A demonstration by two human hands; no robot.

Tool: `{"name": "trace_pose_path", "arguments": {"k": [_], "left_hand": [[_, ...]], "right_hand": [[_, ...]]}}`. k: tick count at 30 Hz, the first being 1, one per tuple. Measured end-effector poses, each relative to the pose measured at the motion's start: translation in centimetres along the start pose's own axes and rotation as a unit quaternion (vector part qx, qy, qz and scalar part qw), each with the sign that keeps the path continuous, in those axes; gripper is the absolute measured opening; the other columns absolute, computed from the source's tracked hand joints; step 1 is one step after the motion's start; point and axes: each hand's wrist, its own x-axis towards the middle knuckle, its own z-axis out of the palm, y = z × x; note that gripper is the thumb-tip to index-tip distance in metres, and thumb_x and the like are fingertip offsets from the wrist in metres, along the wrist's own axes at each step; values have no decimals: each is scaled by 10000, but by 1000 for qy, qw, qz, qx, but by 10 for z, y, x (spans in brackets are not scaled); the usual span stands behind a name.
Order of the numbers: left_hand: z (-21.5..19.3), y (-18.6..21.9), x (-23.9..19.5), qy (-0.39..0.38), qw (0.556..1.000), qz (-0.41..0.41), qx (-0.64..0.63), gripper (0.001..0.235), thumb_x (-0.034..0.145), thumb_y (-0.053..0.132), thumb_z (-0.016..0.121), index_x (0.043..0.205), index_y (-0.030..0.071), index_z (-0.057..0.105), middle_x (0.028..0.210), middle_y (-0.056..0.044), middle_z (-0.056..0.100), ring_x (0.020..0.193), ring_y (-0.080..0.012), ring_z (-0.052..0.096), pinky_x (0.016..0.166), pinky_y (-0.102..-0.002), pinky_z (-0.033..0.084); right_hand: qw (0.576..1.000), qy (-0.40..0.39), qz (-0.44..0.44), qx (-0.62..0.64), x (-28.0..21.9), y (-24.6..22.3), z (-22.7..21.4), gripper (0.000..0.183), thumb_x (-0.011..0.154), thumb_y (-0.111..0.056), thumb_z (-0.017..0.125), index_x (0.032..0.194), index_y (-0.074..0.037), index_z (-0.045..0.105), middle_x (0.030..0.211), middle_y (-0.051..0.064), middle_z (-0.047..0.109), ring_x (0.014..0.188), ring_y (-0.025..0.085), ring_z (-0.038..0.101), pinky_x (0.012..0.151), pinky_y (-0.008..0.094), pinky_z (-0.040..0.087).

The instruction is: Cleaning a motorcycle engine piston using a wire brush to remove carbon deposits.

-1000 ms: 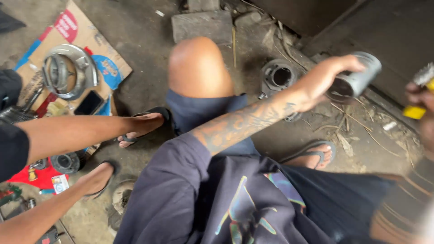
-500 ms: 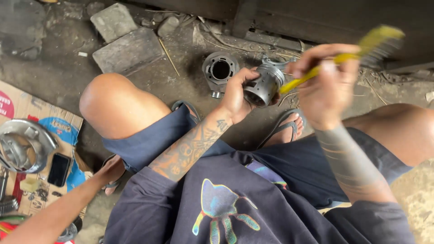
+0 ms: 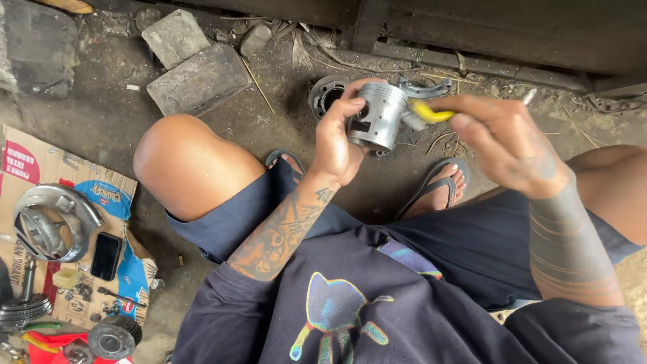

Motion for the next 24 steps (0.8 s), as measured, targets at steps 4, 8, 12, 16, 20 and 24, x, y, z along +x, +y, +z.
{"name": "trace_pose_path", "arguments": {"k": [4, 8, 12, 16, 20, 24], "left_hand": [[-6, 5, -1, -20, 999, 48, 14, 406, 965, 195, 473, 1344, 91, 573, 1300, -191, 575, 1095, -279, 583, 862, -405, 527], [-7, 8, -5, -8, 997, 70, 22, 366, 989, 209, 493, 1319, 81, 591, 1255, -158, 579, 1082, -252, 569, 874, -381, 487], [-4, 5, -6, -7, 998, 64, 24, 334, 1015, 217, 492, 1304, 89, 599, 1244, -138, 575, 1090, -240, 556, 881, -390, 481], [-5, 4, -5, -2, 998, 54, 30, 367, 982, 273, 522, 1290, 93, 607, 1239, -159, 582, 1107, -283, 574, 879, -414, 482], [-8, 2, -4, 26, 999, 17, -28, 357, 987, 240, 525, 1294, 72, 596, 1213, -173, 610, 1019, -249, 601, 772, -386, 521], [-10, 1, -4, 82, 995, -9, -58, 414, 952, 273, 560, 1312, 73, 511, 1229, -189, 570, 1069, -302, 588, 852, -436, 485]], "right_hand": [[995, 20, -44, -87, 4, 6, 21, 324, 970, 38, 600, 1282, 66, 687, 861, 121, 673, 481, 190, 426, 491, 332, 362], [990, 30, -97, -95, 7, 8, 29, 297, 970, 49, 653, 1259, 27, 722, 777, 96, 595, 550, 208, 459, 540, 352, 389], [984, 51, -101, -137, 6, 17, 29, 267, 992, 59, 686, 1253, 36, 735, 798, 103, 582, 570, 228, 464, 554, 367, 386], [993, -15, -95, -73, 8, 5, 21, 277, 950, 43, 649, 1214, 22, 731, 729, 104, 602, 517, 227, 462, 522, 366, 387], [986, 37, -105, -121, 7, 15, 27, 276, 979, 70, 680, 1249, 56, 736, 784, 103, 606, 526, 209, 450, 517, 358, 377], [994, -20, -87, -67, 6, 8, 22, 288, 961, 36, 650, 1236, 6, 730, 782, 96, 621, 524, 215, 470, 523, 360, 395]]}}
